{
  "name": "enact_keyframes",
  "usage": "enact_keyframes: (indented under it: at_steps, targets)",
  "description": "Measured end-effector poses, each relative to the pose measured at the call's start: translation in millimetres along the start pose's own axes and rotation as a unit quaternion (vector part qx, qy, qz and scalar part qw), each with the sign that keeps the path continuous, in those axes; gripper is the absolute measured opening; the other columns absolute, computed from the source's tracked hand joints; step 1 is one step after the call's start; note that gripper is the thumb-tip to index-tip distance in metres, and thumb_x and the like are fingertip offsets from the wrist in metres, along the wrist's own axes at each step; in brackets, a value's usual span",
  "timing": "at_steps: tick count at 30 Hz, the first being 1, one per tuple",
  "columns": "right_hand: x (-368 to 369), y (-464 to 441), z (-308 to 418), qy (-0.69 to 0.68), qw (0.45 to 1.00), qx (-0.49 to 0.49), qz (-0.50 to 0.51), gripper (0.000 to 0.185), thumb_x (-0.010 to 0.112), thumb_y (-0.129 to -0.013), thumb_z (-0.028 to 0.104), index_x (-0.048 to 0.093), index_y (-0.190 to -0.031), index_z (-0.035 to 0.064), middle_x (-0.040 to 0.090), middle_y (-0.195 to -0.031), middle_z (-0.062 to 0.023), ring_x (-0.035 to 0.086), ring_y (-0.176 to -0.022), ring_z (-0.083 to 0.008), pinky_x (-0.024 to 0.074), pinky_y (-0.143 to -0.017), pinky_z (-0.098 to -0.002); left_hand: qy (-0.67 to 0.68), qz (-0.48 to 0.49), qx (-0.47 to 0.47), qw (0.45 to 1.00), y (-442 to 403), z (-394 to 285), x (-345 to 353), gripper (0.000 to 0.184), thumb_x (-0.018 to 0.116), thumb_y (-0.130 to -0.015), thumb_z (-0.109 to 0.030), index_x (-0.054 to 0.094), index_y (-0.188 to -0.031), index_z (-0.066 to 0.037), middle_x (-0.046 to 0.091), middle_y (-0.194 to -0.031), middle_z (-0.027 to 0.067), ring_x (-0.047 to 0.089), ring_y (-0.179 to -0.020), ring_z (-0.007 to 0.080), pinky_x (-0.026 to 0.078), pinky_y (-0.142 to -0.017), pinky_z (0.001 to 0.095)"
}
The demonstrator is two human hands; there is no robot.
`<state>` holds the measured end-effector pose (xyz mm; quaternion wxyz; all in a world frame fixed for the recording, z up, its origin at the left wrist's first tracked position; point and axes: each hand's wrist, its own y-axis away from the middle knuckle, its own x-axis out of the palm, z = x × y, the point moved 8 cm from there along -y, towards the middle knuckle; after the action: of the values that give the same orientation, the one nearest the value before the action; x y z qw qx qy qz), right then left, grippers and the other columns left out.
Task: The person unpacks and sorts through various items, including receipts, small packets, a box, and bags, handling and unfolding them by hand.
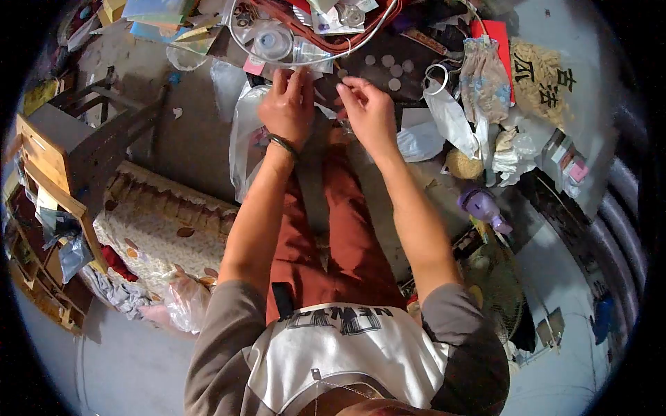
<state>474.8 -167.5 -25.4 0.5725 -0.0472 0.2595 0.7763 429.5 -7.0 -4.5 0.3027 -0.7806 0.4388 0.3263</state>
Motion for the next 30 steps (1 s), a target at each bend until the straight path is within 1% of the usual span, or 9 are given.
enact_keyframes:
  at_steps: [3, 10, 13, 14, 17, 20, 24, 25, 30]
  targets:
    - [17.8, -16.2, -2.0, -0.113, 0.985, 0.131, -0.006, 0.028, 0.067, -0.087, 0.024, 0.062, -0.091, -0.0031, 0.065, -0.064, -0.0076, 0.059, -0.044, -0.0138, 0.0453, -0.043, -0.0277, 0.044, 0.005, -0.027, 0.999, 6.7, 4.1, 4.9, 0.016, 0.063, -0.083, -0.013, 0.063, -0.100, -0.014, 0.057, -0.088, 0.0059, 0.061, -0.065, 0.0277, 0.047, -0.054, 0.0389]
    - [25.1, -35.8, -13.9, -0.103, 0.989, 0.093, -0.046, 0.019, 0.069, -0.083, 0.018, 0.063, -0.085, -0.0004, 0.066, -0.066, -0.0083, 0.061, -0.048, -0.0165, 0.0481, -0.047, -0.0319, 0.088, 0.040, -0.060, 0.994, 15.3, 2.9, 8.2, 0.023, 0.062, -0.083, -0.009, 0.062, -0.106, -0.013, 0.057, -0.090, 0.0064, 0.059, -0.061, 0.0235, 0.047, -0.053, 0.0359]
    - [-12.0, -28.4, 8.3, 0.084, 0.989, 0.026, -0.121, 0.014, 0.070, -0.078, 0.015, 0.064, -0.087, 0.0051, 0.069, -0.074, -0.0101, 0.067, -0.070, -0.0269, 0.0504, -0.063, -0.0361, 0.129, 0.031, -0.089, 0.987, 17.5, 0.2, 0.2, 0.024, 0.062, -0.083, -0.006, 0.062, -0.106, -0.012, 0.057, -0.090, 0.0061, 0.057, -0.057, 0.0199, 0.046, -0.052, 0.0331]
    - [-23.2, -21.6, 28.3, 0.155, 0.972, -0.105, -0.145, 0.012, 0.068, -0.084, 0.010, 0.062, -0.086, -0.0008, 0.065, -0.070, -0.0061, 0.062, -0.056, -0.0134, 0.0474, -0.051, -0.0274, 0.145, 0.024, -0.099, 0.984, 18.9, 0.2, -2.6, 0.024, 0.062, -0.082, -0.005, 0.062, -0.106, -0.011, 0.057, -0.091, 0.0059, 0.056, -0.056, 0.0188, 0.045, -0.052, 0.0321]
    - [-47.0, -9.5, 33.5, 0.125, 0.971, -0.161, -0.123, 0.008, 0.063, -0.085, 0.004, 0.059, -0.090, 0.0001, 0.067, -0.080, -0.0082, 0.065, -0.066, -0.0143, 0.0506, -0.061, -0.0282, 0.203, 0.001, -0.107, 0.973, 23.6, -2.9, -9.1, 0.025, 0.062, -0.082, -0.003, 0.061, -0.107, -0.010, 0.056, -0.088, 0.0047, 0.053, -0.055, 0.0154, 0.043, -0.051, 0.0294]
    - [-62.8, 4.3, 36.3, 0.112, 0.971, -0.179, -0.114, 0.011, 0.066, -0.080, 0.004, 0.057, -0.086, 0.0053, 0.064, -0.082, -0.0063, 0.061, -0.065, -0.0237, 0.0469, -0.059, -0.0337, 0.222, 0.035, -0.084, 0.971, 29.5, -14.7, -8.0, 0.026, 0.062, -0.081, -0.003, 0.061, -0.107, -0.009, 0.056, -0.081, 0.0054, 0.054, -0.057, 0.0134, 0.043, -0.051, 0.0277]
    - [-73.2, 31.3, 59.3, 0.179, 0.928, -0.307, -0.116, 0.011, 0.064, -0.081, 0.000, 0.057, -0.088, 0.0029, 0.067, -0.101, -0.0103, 0.067, -0.089, -0.0267, 0.0525, -0.074, -0.0335, 0.524, 0.171, -0.309, 0.775, 58.2, -27.4, 25.6, 0.022, 0.057, -0.094, -0.012, 0.059, -0.115, -0.005, 0.066, -0.090, 0.0039, 0.058, -0.066, 0.0105, 0.047, -0.056, 0.0242]
    - [-73.9, 37.1, 60.5, 0.172, 0.933, -0.301, -0.094, 0.012, 0.063, -0.081, -0.002, 0.057, -0.090, 0.0022, 0.066, -0.108, -0.0123, 0.066, -0.096, -0.0289, 0.0528, -0.079, -0.0350, 0.558, 0.218, -0.323, 0.733, 62.9, -33.5, 32.3, 0.031, 0.050, -0.099, -0.024, 0.056, -0.121, -0.003, 0.066, -0.100, 0.0040, 0.061, -0.078, 0.0109, 0.048, -0.063, 0.0238]
    - [-76.1, 60.3, 55.5, 0.198, 0.921, -0.326, -0.075, 0.016, 0.064, -0.079, -0.003, 0.057, -0.091, 0.0031, 0.063, -0.116, -0.0144, 0.064, -0.098, -0.0326, 0.0529, -0.081, -0.0371, 0.638, 0.258, -0.393, 0.610, 72.7, -53.5, 41.2, 0.044, 0.045, -0.099, -0.038, 0.055, -0.124, -0.004, 0.064, -0.105, 0.0023, 0.060, -0.096, 0.0091, 0.042, -0.075, 0.0196]
